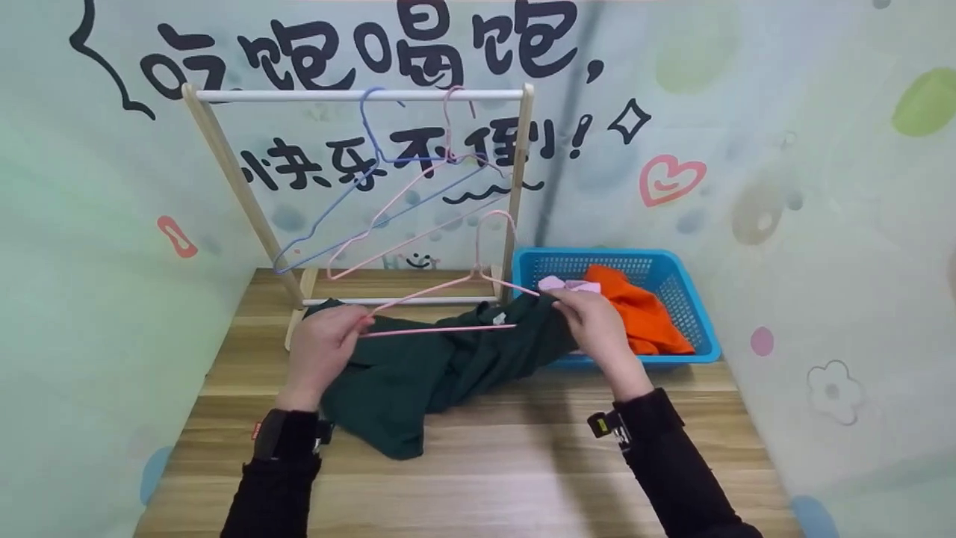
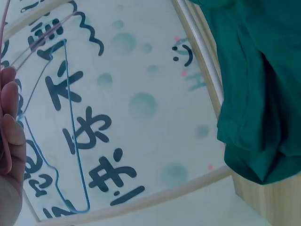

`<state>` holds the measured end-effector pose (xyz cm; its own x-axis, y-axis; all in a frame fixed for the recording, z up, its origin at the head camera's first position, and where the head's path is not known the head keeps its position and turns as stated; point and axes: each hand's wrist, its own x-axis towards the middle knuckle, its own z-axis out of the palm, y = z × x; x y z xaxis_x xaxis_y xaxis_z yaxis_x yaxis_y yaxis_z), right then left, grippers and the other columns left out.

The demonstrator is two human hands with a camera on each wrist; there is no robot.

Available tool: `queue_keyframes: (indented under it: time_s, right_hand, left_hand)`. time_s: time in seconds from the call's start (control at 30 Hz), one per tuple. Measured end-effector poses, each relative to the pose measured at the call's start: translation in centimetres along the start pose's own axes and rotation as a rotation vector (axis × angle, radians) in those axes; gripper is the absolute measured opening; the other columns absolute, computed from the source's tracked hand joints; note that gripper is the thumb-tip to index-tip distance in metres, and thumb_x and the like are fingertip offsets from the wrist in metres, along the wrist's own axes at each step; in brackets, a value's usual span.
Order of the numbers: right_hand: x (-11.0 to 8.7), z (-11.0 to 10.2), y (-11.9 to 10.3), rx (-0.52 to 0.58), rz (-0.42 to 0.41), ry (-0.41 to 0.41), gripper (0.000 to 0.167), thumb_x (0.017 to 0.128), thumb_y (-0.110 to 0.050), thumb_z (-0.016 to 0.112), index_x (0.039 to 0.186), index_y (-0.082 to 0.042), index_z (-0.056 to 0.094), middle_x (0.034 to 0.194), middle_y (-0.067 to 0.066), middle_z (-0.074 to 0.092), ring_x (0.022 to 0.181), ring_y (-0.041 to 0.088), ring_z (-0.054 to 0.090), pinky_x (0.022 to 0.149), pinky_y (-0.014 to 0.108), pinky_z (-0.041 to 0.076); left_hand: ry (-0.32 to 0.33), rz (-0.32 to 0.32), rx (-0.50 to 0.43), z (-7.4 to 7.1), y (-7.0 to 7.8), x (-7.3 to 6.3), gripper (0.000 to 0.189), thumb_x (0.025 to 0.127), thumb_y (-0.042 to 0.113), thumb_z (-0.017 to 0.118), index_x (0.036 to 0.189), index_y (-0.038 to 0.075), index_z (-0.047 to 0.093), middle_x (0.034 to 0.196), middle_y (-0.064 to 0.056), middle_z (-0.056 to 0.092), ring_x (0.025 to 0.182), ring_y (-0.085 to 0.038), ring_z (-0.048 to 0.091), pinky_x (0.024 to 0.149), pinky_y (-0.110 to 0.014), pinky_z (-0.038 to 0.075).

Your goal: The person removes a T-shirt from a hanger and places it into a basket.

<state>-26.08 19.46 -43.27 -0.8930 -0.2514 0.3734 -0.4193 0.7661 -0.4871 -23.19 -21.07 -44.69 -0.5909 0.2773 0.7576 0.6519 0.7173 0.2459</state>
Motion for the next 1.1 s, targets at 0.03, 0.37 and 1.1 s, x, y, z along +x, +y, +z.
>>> queue_keyframes:
  time_s: [0.03, 0.37, 1.1]
  right_hand:
    - [-0.1, -0.1, 0.3, 0.009, 0.02, 0.01, 0.029, 0.097, -0.012, 0.064, 0.125, -0.008, 0.069, 0.117, 0.011, 0.07, 0.1, 0.032, 0.065, 0.094, 0.047, 0.05]
    - [-1.5, 0.3, 3.5, 0.049, 0.26, 0.099, 0.03, 0.102, -0.017, 0.057, 0.127, -0.003, 0.064, 0.119, 0.018, 0.067, 0.097, 0.037, 0.062, 0.096, 0.051, 0.048]
    - [-2.6, 2.5, 4.3, 0.052, 0.188, 0.03, 0.032, 0.101, -0.022, 0.059, 0.127, -0.005, 0.064, 0.123, 0.015, 0.066, 0.105, 0.034, 0.062, 0.099, 0.051, 0.045]
  left_hand:
    - [0.002, -0.007, -0.006, -0.2, -0.2, -0.2, 0.007, 0.085, 0.007, 0.076, 0.089, 0.004, 0.071, 0.075, -0.005, 0.069, 0.073, -0.025, 0.067, 0.07, -0.044, 0.054]
    - [0.048, -0.1, -0.028, -2.5, -1.4, -1.7, 0.004, 0.087, 0.001, 0.073, 0.087, 0.003, 0.069, 0.072, -0.005, 0.065, 0.064, -0.02, 0.06, 0.061, -0.033, 0.049]
    - [0.422, -0.665, -0.261, -8.4, -4.7, -2.3, 0.03, 0.102, 0.012, 0.054, 0.088, -0.012, 0.064, 0.067, 0.004, 0.065, 0.058, 0.002, 0.061, 0.056, -0.013, 0.049]
